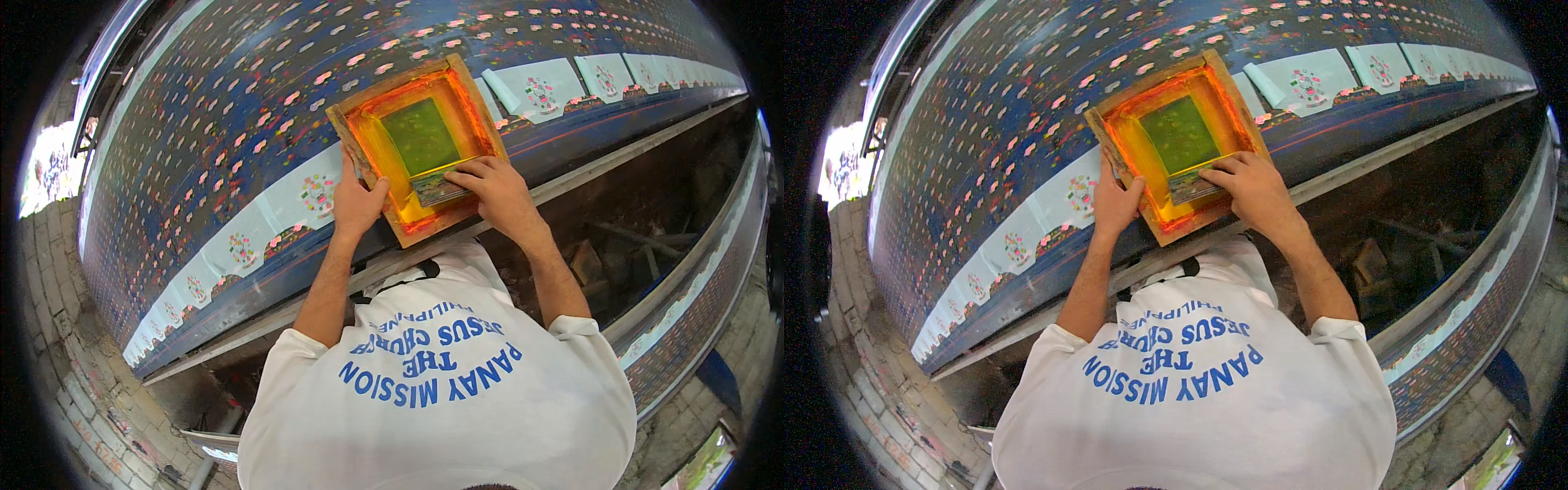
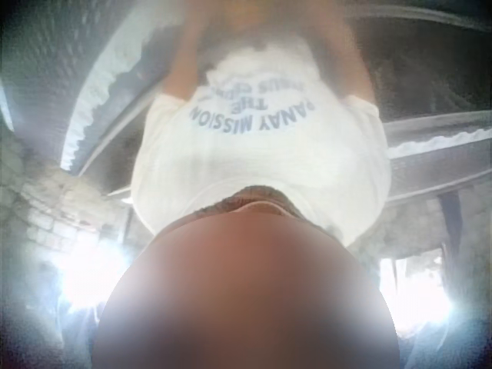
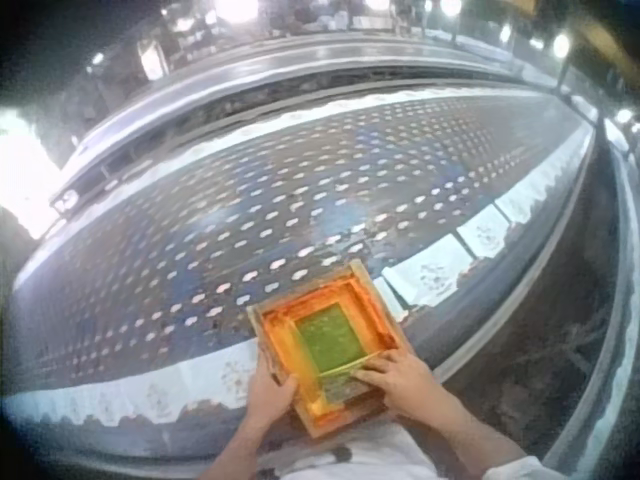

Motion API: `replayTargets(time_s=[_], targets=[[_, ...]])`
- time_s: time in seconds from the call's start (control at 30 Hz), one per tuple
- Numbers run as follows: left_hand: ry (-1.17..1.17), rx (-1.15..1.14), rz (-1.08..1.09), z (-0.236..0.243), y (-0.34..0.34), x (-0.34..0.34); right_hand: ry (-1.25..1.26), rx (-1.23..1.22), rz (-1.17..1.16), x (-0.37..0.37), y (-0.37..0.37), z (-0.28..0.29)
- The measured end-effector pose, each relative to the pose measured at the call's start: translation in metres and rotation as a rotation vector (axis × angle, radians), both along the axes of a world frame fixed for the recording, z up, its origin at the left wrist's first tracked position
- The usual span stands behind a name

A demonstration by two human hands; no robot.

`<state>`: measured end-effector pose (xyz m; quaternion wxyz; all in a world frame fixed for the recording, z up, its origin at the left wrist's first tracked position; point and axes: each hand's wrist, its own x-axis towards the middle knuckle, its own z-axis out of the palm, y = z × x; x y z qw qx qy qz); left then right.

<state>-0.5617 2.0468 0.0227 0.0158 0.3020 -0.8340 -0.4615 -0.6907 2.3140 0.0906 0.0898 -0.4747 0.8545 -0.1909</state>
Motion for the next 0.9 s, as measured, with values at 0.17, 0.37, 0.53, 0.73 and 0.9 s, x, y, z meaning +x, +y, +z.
replayTargets(time_s=[0.17, 0.37, 0.53, 0.73, 0.9], targets=[[0.036, 0.118, 0.027, -0.027, 0.025, -0.020, -0.044, 0.006, 0.011, -0.025, 0.029, -0.007], [0.076, 0.153, 0.047, -0.016, 0.033, -0.029, -0.034, 0.017, 0.032, -0.025, 0.034, -0.007], [0.149, 0.014, 0.014, -0.044, 0.026, -0.017, -0.145, 0.096, 0.163, -0.051, 0.027, 0.005], [0.037, 0.158, 0.068, -0.007, 0.037, -0.034, -0.044, -0.049, 0.151, -0.126, -0.046, 0.000], [0.018, 0.087, 0.062, -0.014, 0.033, -0.027, -0.090, -0.003, 0.093, -0.139, -0.080, -0.025]])
